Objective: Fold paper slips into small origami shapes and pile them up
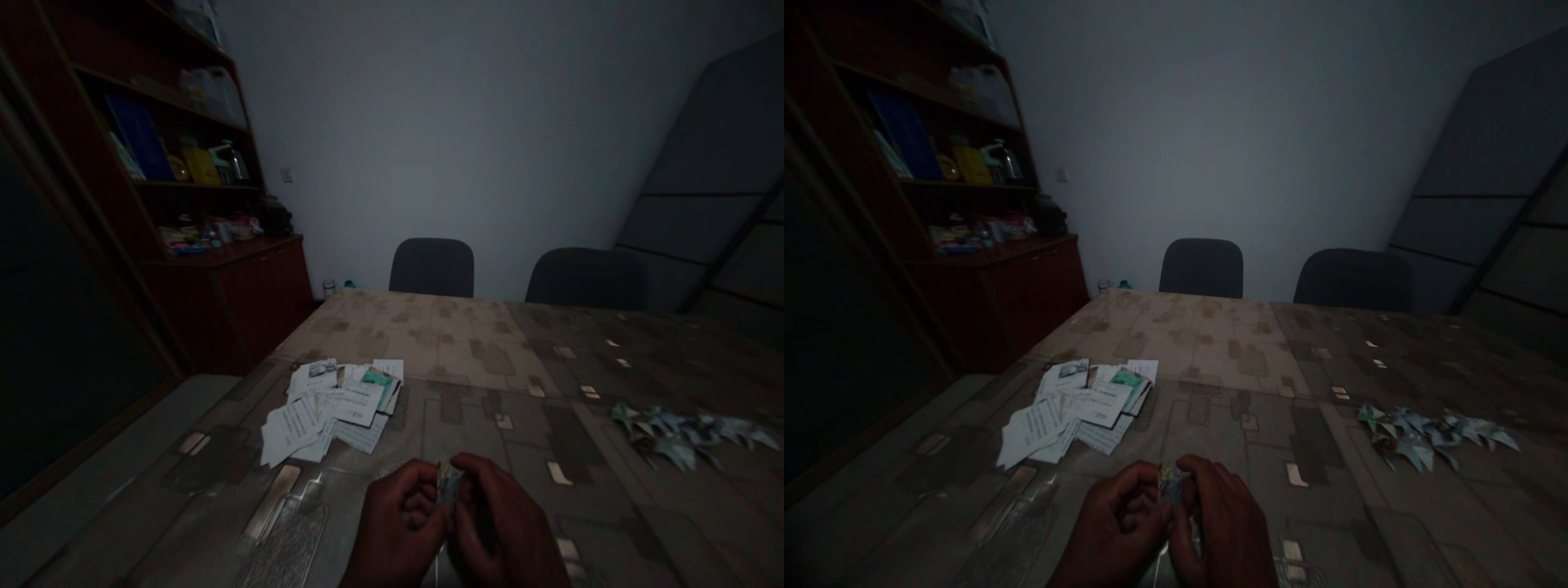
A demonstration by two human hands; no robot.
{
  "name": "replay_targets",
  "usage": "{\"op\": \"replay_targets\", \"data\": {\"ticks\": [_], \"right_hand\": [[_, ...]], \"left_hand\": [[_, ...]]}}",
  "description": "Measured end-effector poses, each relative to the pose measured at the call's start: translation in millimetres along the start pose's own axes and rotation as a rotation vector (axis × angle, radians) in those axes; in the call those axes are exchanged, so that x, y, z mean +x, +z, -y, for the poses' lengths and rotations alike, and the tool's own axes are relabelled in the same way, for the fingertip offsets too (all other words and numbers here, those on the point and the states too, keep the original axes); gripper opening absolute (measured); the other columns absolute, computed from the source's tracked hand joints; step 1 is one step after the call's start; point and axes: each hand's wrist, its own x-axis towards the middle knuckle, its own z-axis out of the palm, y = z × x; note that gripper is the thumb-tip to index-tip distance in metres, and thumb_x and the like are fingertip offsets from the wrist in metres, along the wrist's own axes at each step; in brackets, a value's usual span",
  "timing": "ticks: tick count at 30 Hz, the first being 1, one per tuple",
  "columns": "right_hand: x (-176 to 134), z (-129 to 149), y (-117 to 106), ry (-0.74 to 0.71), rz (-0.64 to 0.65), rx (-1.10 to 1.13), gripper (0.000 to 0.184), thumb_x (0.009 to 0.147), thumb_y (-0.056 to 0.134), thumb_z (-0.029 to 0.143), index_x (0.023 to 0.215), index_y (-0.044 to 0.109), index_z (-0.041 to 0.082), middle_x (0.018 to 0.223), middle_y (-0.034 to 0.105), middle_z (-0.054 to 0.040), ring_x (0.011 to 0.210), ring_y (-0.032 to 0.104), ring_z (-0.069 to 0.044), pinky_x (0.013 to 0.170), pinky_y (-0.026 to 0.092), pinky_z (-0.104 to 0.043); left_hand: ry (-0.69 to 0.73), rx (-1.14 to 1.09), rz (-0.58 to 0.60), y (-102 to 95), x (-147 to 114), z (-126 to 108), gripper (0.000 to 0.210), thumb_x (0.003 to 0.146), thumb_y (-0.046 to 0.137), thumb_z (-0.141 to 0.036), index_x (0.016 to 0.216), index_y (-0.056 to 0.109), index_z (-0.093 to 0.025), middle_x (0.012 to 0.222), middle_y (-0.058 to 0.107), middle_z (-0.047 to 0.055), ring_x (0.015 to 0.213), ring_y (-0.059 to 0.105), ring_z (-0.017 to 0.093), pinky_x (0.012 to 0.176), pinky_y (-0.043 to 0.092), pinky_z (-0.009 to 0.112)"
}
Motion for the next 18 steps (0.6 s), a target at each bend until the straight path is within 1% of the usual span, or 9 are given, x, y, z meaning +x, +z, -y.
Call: {"op": "replay_targets", "data": {"ticks": [3,6,9,12,15,18], "right_hand": [[-0.1,-1.7,-0.8,-0.046,0.004,-0.014,0.037,0.079,0.049,0.01,0.114,0.051,0.02,0.09,0.073,-0.0073,0.074,0.07,-0.021,0.065,0.055,-0.03],[-0.3,-3.7,-0.6,-0.023,-0.023,-0.02,0.033,0.082,0.046,0.01,0.112,0.052,0.02,0.089,0.072,-0.0068,0.074,0.07,-0.021,0.066,0.054,-0.03],[-0.1,-6.0,-0.6,-0.037,0.0,0.002,0.033,0.081,0.047,0.009,0.112,0.052,0.021,0.089,0.072,-0.0049,0.074,0.071,-0.019,0.065,0.055,-0.027],[0.3,-7.7,-1.3,-0.031,0.022,0.045,0.03,0.083,0.047,0.009,0.11,0.053,0.021,0.09,0.072,-0.0041,0.077,0.071,-0.018,0.067,0.055,-0.025],[0.5,-8.2,-2.6,-0.005,0.067,0.11,0.024,0.086,0.045,0.011,0.106,0.055,0.022,0.087,0.071,-0.0026,0.076,0.07,-0.017,0.068,0.053,-0.024],[1.5,-7.3,-4.9,0.071,0.156,0.214,0.02,0.089,0.043,0.015,0.102,0.057,0.021,0.084,0.07,-0.0022,0.074,0.069,-0.016,0.066,0.052,-0.022]], "left_hand": [[-0.001,-0.029,-0.002,0.6,0.7,1.0,0.009,0.069,0.067,-0.014,0.077,0.065,-0.013,0.067,0.064,0.002,0.059,0.059,0.013,0.053,0.045,0.019],[-0.032,-0.059,0.009,1.3,0.7,-1.5,0.008,0.068,0.065,-0.015,0.076,0.062,-0.014,0.066,0.062,0.001,0.059,0.06,0.013,0.054,0.047,0.02],[-0.05,-0.025,0.003,2.2,0.2,-2.8,0.009,0.066,0.065,-0.014,0.072,0.058,-0.015,0.062,0.057,-0.001,0.056,0.058,0.013,0.051,0.047,0.02],[-0.041,-0.02,0.003,2.8,0.5,-1.5,0.011,0.066,0.065,-0.016,0.073,0.057,-0.015,0.064,0.057,-0.001,0.056,0.057,0.013,0.051,0.048,0.021],[-0.05,-0.044,0.023,2.9,1.3,-3.1,0.011,0.067,0.065,-0.017,0.074,0.057,-0.015,0.065,0.057,-0.001,0.057,0.058,0.013,0.053,0.05,0.022],[-0.062,-0.033,0.023,2.8,1.5,-7.5,0.011,0.066,0.066,-0.016,0.07,0.055,-0.015,0.061,0.055,-0.003,0.053,0.058,0.012,0.05,0.048,0.02]]}}
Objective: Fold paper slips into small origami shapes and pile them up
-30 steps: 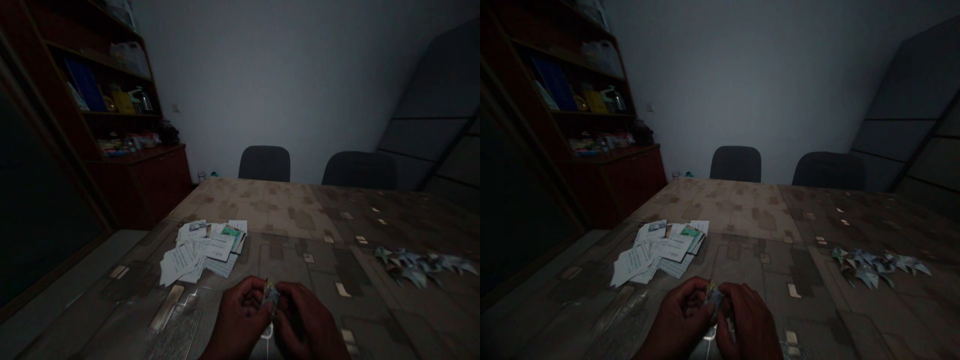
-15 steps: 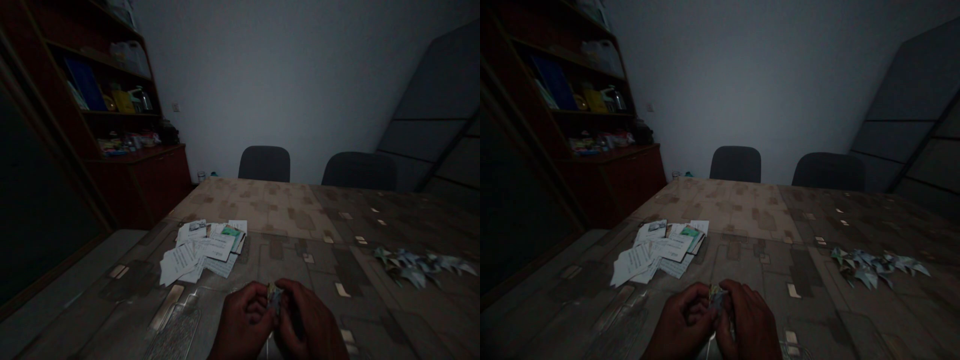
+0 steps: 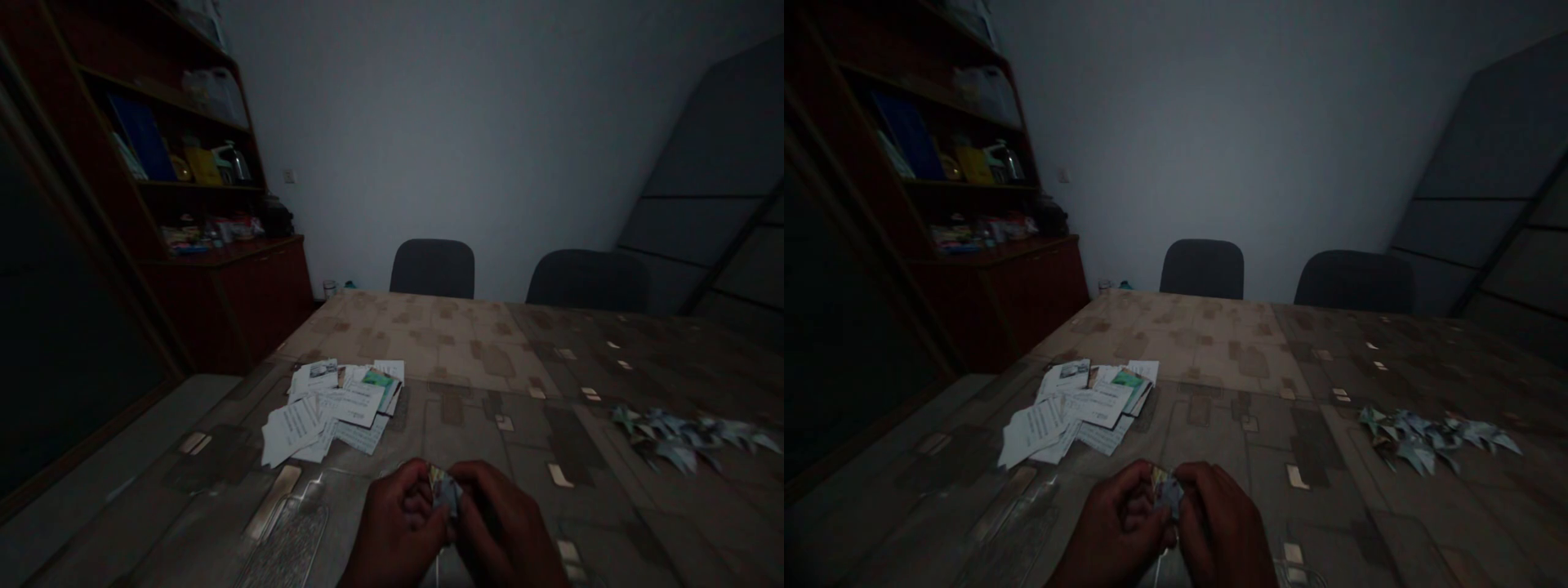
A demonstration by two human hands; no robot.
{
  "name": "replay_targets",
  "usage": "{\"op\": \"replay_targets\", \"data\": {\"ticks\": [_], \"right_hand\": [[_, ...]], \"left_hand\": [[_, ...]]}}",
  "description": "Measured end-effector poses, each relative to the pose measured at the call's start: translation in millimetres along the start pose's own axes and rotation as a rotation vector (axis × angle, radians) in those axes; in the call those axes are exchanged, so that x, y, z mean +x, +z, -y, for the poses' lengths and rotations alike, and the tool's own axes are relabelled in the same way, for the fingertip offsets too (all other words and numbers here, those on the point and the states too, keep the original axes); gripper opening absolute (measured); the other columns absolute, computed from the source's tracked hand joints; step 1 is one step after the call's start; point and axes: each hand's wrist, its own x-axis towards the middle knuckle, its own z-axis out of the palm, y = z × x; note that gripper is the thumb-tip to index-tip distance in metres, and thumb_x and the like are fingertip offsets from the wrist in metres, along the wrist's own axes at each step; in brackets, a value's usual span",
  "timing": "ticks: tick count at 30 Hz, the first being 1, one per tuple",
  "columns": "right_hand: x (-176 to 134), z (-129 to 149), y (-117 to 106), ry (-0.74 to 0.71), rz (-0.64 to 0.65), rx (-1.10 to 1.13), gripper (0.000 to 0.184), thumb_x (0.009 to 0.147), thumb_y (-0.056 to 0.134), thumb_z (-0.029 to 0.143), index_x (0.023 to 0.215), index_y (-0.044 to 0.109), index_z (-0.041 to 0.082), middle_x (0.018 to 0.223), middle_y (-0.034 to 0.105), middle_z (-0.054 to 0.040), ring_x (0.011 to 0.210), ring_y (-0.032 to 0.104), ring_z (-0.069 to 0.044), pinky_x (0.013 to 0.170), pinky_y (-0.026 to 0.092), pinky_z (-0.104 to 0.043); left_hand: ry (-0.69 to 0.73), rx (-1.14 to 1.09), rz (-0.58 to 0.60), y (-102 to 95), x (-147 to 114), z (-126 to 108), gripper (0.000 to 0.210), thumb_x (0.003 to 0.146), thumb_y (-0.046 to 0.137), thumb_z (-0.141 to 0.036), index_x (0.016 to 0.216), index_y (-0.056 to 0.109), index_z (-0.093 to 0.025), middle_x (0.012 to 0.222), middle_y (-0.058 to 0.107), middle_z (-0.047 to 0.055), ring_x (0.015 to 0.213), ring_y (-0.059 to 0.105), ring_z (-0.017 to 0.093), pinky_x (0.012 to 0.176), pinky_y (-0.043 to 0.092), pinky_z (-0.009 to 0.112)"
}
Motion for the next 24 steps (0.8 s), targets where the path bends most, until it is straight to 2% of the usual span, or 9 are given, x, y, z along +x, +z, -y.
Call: {"op": "replay_targets", "data": {"ticks": [3,7,11,15,19,24], "right_hand": [[1.9,3.1,-2.7,0.093,0.067,0.088,0.018,0.091,0.042,0.019,0.096,0.059,0.02,0.083,0.07,-0.003,0.073,0.068,-0.016,0.065,0.05,-0.022],[4.0,7.0,-3.9,0.171,0.056,0.163,0.02,0.093,0.041,0.023,0.085,0.059,0.019,0.073,0.066,-0.0016,0.065,0.064,-0.016,0.06,0.047,-0.022],[4.7,6.8,-1.9,0.18,0.095,0.241,0.017,0.09,0.044,0.026,0.083,0.058,0.019,0.071,0.062,-0.0004,0.064,0.06,-0.016,0.059,0.044,-0.023],[6.0,6.4,-0.5,0.219,0.12,0.298,0.017,0.088,0.048,0.029,0.079,0.058,0.019,0.066,0.058,0.0013,0.06,0.055,-0.015,0.055,0.041,-0.022],[4.9,5.7,-0.6,0.198,0.124,0.273,0.016,0.087,0.048,0.028,0.083,0.06,0.019,0.071,0.061,-0.0004,0.063,0.056,-0.016,0.057,0.042,-0.023],[2.5,-0.1,-1.0,0.099,0.105,0.164,0.013,0.085,0.047,0.022,0.088,0.06,0.02,0.076,0.061,-0.0014,0.068,0.06,-0.017,0.061,0.044,-0.024]], "left_hand": [[0.007,-0.018,0.005,-1.1,-0.4,-1.3,0.015,0.069,0.069,-0.023,0.069,0.056,-0.015,0.057,0.055,-0.003,0.049,0.058,0.012,0.046,0.045,0.019],[0.043,-0.12,0.041,-5.8,-1.1,-1.7,0.03,0.081,0.064,-0.043,0.079,0.058,-0.014,0.057,0.06,0.0,0.047,0.058,0.012,0.047,0.046,0.02],[0.045,-0.14,-0.002,-9.6,-1.9,-8.8,0.037,0.079,0.067,-0.05,0.075,0.058,-0.015,0.063,0.061,0.0,0.053,0.061,0.013,0.051,0.049,0.022],[0.05,-0.089,0.003,-9.5,-1.4,-11.9,0.041,0.077,0.068,-0.052,0.067,0.057,-0.014,0.055,0.057,-0.001,0.048,0.057,0.012,0.047,0.045,0.02],[0.016,-0.075,-0.01,-8.7,-0.1,-10.6,0.043,0.074,0.07,-0.053,0.065,0.056,-0.014,0.054,0.057,-0.001,0.047,0.056,0.012,0.045,0.045,0.02],[-0.021,-0.095,-0.009,-8.4,0.9,-13.5,0.043,0.071,0.07,-0.055,0.064,0.054,-0.015,0.052,0.058,-0.001,0.042,0.056,0.012,0.041,0.044,0.02]]}}
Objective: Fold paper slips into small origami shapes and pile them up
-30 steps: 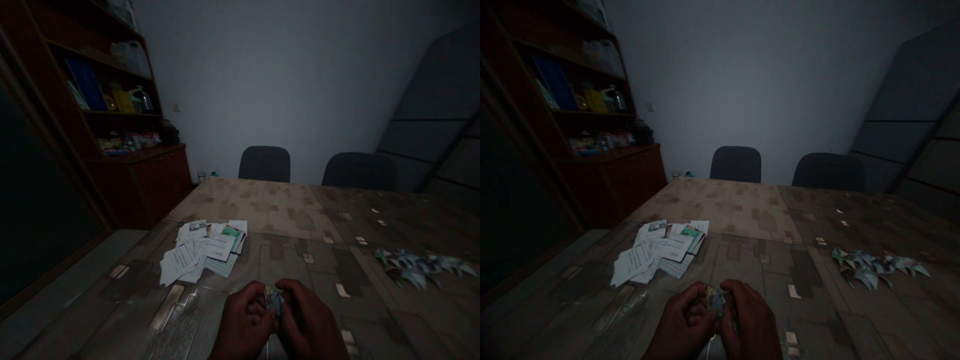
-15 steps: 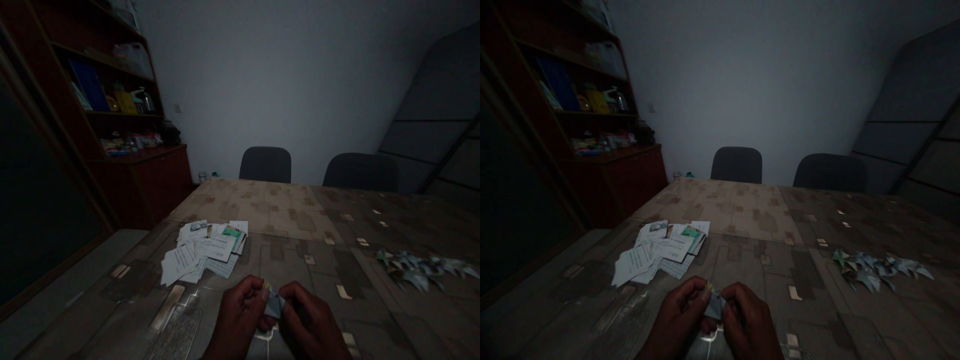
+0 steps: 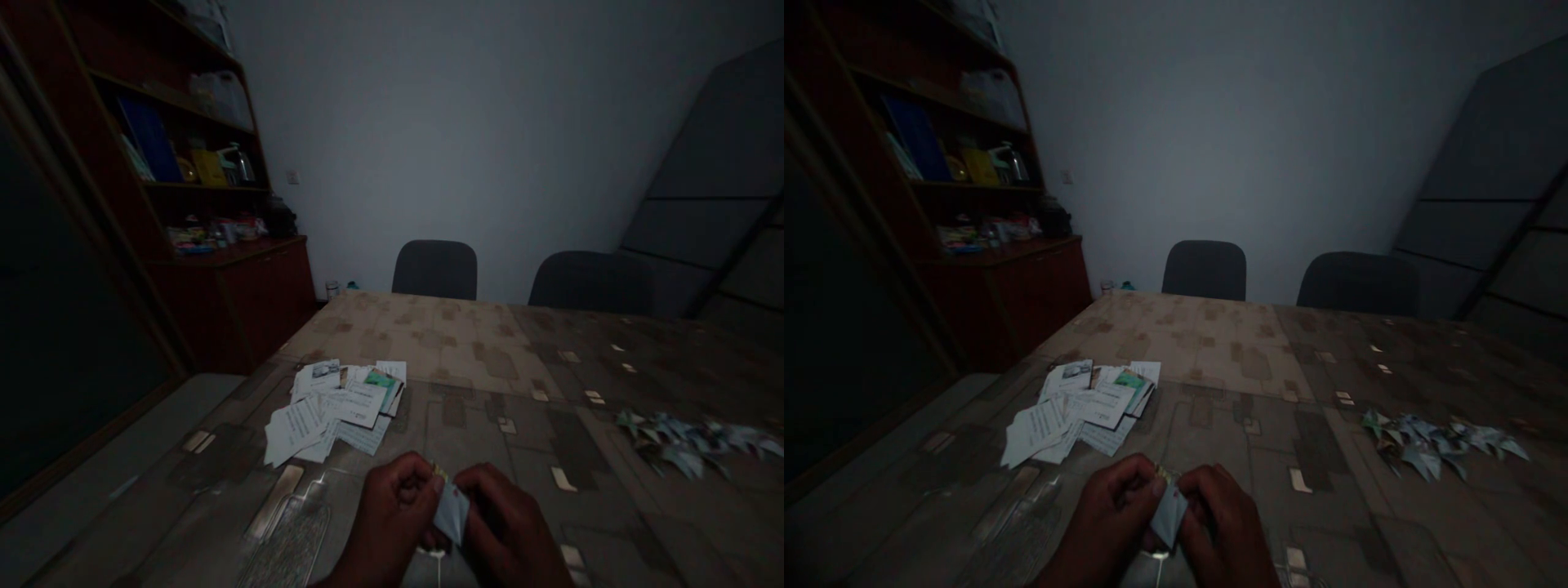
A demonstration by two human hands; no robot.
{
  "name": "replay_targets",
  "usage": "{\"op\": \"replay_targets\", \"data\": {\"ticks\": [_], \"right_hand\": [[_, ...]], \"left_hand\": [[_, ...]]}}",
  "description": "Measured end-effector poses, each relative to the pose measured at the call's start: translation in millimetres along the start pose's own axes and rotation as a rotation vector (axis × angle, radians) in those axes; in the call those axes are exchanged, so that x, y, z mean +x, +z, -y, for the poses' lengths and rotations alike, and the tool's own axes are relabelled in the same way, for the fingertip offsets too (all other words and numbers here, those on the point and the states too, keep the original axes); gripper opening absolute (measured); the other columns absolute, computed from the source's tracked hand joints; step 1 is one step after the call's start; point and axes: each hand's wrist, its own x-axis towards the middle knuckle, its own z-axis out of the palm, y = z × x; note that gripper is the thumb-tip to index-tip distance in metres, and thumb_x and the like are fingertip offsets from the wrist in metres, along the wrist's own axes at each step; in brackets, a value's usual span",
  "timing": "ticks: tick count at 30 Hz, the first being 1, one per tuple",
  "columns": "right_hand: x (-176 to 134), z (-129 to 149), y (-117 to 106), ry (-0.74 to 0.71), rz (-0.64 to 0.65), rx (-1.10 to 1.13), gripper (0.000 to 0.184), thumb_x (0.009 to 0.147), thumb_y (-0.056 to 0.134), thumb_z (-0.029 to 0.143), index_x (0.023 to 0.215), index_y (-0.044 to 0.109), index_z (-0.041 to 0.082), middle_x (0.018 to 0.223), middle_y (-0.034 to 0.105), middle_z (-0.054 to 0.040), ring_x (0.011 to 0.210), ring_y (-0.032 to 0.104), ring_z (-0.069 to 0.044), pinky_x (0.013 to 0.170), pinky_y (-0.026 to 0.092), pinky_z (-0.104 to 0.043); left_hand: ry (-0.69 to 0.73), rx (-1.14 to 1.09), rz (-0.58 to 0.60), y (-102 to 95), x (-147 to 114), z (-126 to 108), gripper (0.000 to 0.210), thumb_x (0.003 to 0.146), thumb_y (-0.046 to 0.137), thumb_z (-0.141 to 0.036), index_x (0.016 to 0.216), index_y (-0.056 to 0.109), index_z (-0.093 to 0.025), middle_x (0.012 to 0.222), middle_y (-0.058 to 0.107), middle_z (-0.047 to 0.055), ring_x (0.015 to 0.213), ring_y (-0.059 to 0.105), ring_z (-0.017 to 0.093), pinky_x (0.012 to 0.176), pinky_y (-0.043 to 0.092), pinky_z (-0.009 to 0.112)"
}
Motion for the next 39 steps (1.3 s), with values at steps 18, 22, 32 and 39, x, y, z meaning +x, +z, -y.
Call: {"op": "replay_targets", "data": {"ticks": [18,22,32,39], "right_hand": [[2.3,2.6,11.3,0.349,-0.176,0.527,0.019,0.086,0.055,0.036,0.094,0.056,0.019,0.071,0.063,-0.0003,0.064,0.062,-0.018,0.057,0.047,-0.024],[1.1,2.5,8.8,0.284,-0.149,0.378,0.017,0.085,0.054,0.029,0.098,0.058,0.019,0.078,0.068,-0.003,0.071,0.065,-0.019,0.063,0.05,-0.027],[-2.3,4.0,0.5,0.117,-0.146,0.045,0.011,0.086,0.049,0.025,0.089,0.059,0.021,0.069,0.067,0.0006,0.06,0.064,-0.016,0.056,0.047,-0.021],[-2.2,3.7,-0.5,0.023,-0.187,-0.051,0.015,0.089,0.046,0.023,0.083,0.06,0.021,0.066,0.065,-0.0002,0.057,0.063,-0.015,0.055,0.047,-0.021]], "left_hand": [[0.093,-0.088,0.153,-2.9,3.7,29.4,0.056,0.07,0.069,-0.017,0.123,0.051,-0.021,0.096,0.059,0.005,0.06,0.06,0.011,0.054,0.046,0.022],[0.101,-0.042,0.143,-4.1,4.3,39.8,0.054,0.069,0.068,-0.019,0.121,0.053,-0.018,0.092,0.061,0.005,0.064,0.059,0.012,0.057,0.046,0.023],[0.133,-0.195,0.205,-4.0,2.5,29.6,0.061,0.075,0.075,-0.034,0.127,0.047,-0.021,0.091,0.057,0.003,0.065,0.06,0.014,0.057,0.05,0.026],[0.102,-0.091,0.223,-1.8,-3.6,18.1,0.048,0.076,0.073,-0.043,0.11,0.06,-0.012,0.065,0.056,-0.001,0.059,0.061,0.015,0.061,0.049,0.027]]}}
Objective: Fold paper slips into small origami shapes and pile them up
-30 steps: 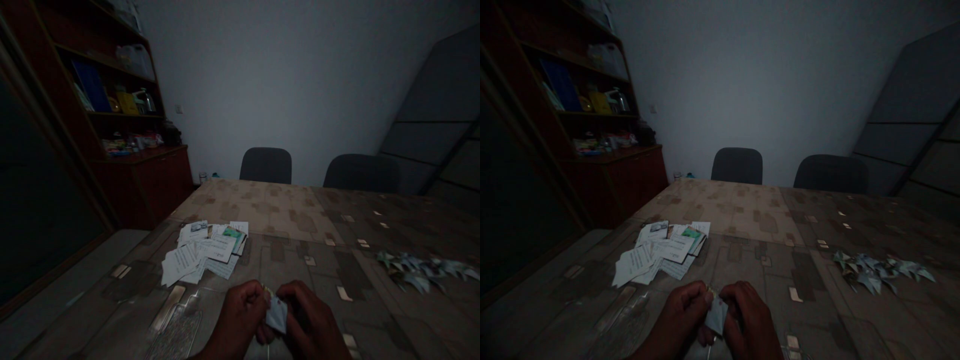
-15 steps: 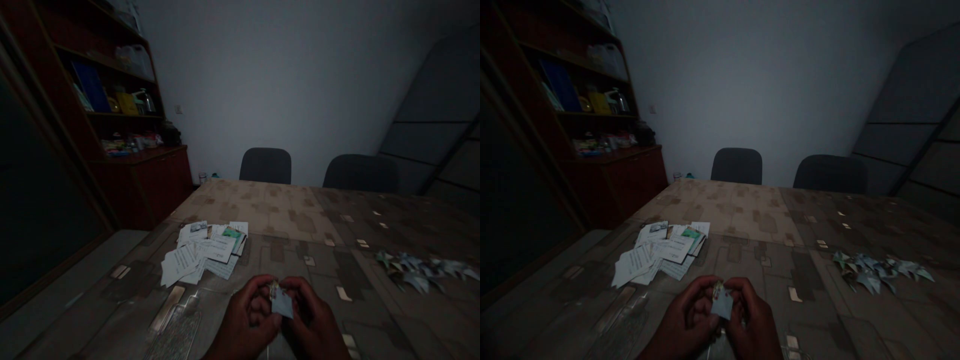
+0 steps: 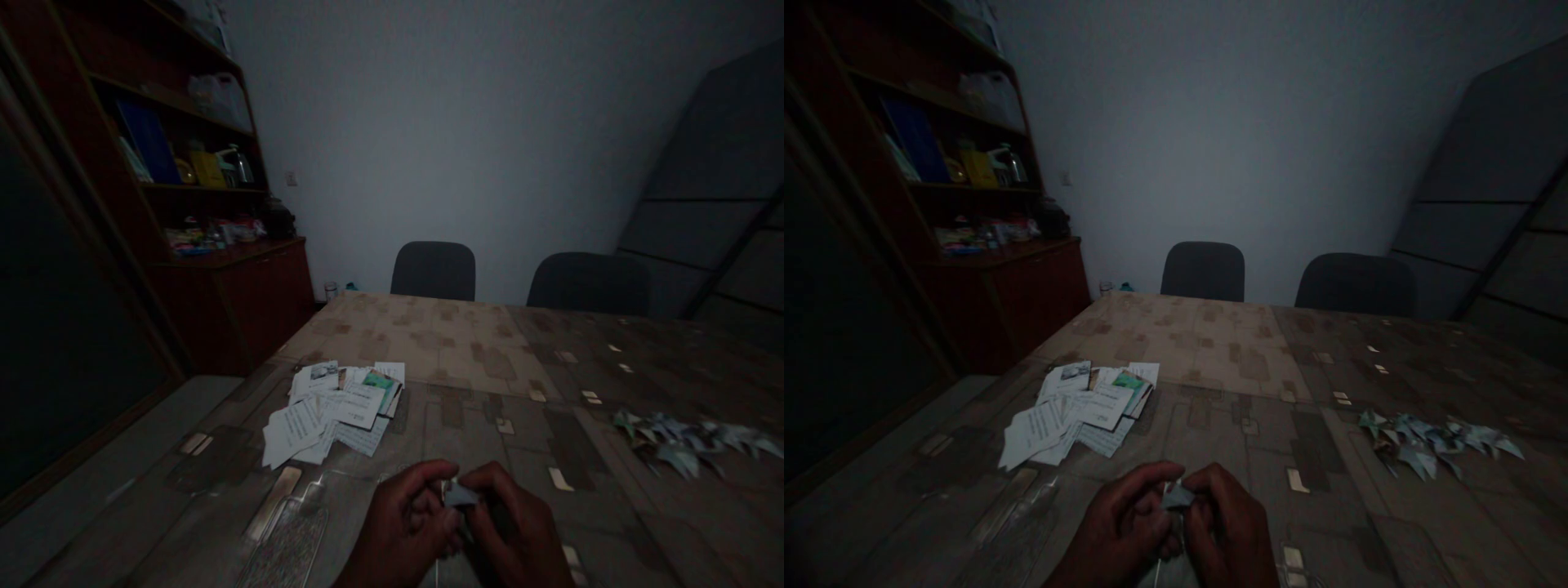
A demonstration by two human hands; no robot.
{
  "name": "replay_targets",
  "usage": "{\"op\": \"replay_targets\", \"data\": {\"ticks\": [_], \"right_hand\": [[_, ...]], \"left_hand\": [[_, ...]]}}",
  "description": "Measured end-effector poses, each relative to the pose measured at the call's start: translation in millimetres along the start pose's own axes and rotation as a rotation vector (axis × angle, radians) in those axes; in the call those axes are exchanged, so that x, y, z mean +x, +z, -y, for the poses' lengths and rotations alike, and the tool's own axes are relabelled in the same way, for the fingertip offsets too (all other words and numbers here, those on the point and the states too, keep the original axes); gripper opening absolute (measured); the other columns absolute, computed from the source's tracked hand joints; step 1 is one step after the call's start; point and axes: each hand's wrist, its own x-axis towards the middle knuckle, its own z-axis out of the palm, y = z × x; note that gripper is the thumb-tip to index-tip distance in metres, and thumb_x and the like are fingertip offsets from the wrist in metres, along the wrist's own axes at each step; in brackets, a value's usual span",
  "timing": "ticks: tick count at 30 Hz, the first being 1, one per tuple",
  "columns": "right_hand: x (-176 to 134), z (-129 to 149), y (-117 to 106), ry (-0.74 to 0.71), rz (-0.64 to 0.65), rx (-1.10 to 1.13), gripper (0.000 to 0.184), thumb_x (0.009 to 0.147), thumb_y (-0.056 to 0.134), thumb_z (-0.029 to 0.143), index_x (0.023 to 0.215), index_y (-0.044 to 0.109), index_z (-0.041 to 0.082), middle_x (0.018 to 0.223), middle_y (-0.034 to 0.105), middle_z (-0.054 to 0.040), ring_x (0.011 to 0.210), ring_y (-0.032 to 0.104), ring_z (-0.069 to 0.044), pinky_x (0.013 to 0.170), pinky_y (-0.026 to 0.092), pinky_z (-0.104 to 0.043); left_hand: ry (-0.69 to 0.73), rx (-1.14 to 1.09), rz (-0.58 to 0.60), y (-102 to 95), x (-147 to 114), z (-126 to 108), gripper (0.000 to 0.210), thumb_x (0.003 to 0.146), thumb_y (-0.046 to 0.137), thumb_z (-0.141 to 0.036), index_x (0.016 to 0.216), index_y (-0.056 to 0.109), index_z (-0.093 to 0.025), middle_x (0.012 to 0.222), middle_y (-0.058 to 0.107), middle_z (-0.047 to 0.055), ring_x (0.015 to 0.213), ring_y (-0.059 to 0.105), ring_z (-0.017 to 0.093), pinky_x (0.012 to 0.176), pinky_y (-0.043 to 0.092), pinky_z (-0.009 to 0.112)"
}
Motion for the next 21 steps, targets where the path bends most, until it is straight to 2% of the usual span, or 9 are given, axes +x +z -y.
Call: {"op": "replay_targets", "data": {"ticks": [4,7,10,15,17,19,21], "right_hand": [[-0.3,3.2,1.0,-0.032,-0.049,-0.009,0.012,0.085,0.049,0.021,0.081,0.061,0.022,0.065,0.065,0.0016,0.055,0.062,-0.014,0.053,0.046,-0.021],[-1.9,5.5,3.7,-0.033,-0.116,0.002,0.012,0.083,0.049,0.021,0.082,0.061,0.022,0.066,0.064,0.0017,0.055,0.062,-0.014,0.053,0.046,-0.021],[-3.2,5.8,5.7,-0.044,-0.131,0.011,0.01,0.082,0.05,0.021,0.082,0.06,0.023,0.064,0.063,0.0021,0.053,0.061,-0.014,0.052,0.046,-0.022],[-2.1,5.2,4.7,-0.075,-0.117,-0.001,0.01,0.084,0.052,0.022,0.081,0.061,0.023,0.068,0.065,0.0006,0.057,0.063,-0.015,0.055,0.047,-0.023],[-1.9,4.9,3.8,-0.065,-0.098,-0.013,0.013,0.088,0.051,0.026,0.08,0.061,0.024,0.067,0.066,-0.0001,0.057,0.063,-0.015,0.055,0.047,-0.024],[-2.2,4.6,3.2,-0.047,-0.08,-0.033,0.019,0.092,0.048,0.031,0.079,0.059,0.023,0.065,0.066,-0.0008,0.056,0.062,-0.015,0.053,0.046,-0.024],[-2.8,4.4,3.0,-0.033,-0.071,-0.058,0.024,0.094,0.047,0.035,0.077,0.058,0.023,0.062,0.065,-0.0008,0.052,0.06,-0.015,0.049,0.044,-0.023]], "left_hand": [[0.04,0.001,-0.007,-3.0,0.2,8.8,0.048,0.076,0.072,-0.039,0.115,0.061,-0.015,0.072,0.059,0.002,0.063,0.06,0.015,0.061,0.048,0.026],[0.074,0.043,-0.025,-4.7,2.1,11.6,0.039,0.074,0.071,-0.032,0.109,0.065,-0.016,0.073,0.058,0.002,0.063,0.056,0.014,0.057,0.046,0.023],[0.085,0.085,-0.048,-3.3,3.3,5.6,0.029,0.073,0.067,-0.021,0.101,0.068,-0.016,0.078,0.057,0.003,0.065,0.054,0.013,0.056,0.045,0.022],[0.035,0.207,-0.072,2.9,1.9,-8.8,0.028,0.066,0.063,-0.009,0.093,0.071,-0.014,0.079,0.059,0.003,0.069,0.055,0.014,0.058,0.045,0.021],[-0.004,0.202,-0.071,4.2,1.8,-11.4,0.022,0.067,0.066,-0.012,0.089,0.07,-0.013,0.074,0.059,0.002,0.067,0.055,0.014,0.058,0.045,0.021],[-0.043,0.125,-0.045,3.7,2.6,-11.2,0.02,0.07,0.071,-0.023,0.087,0.07,-0.013,0.068,0.059,0.001,0.062,0.055,0.013,0.058,0.044,0.021],[-0.067,0.027,-0.006,1.6,3.8,-9.1,0.032,0.073,0.073,-0.039,0.09,0.069,-0.012,0.064,0.061,0.001,0.059,0.057,0.014,0.058,0.044,0.023]]}}
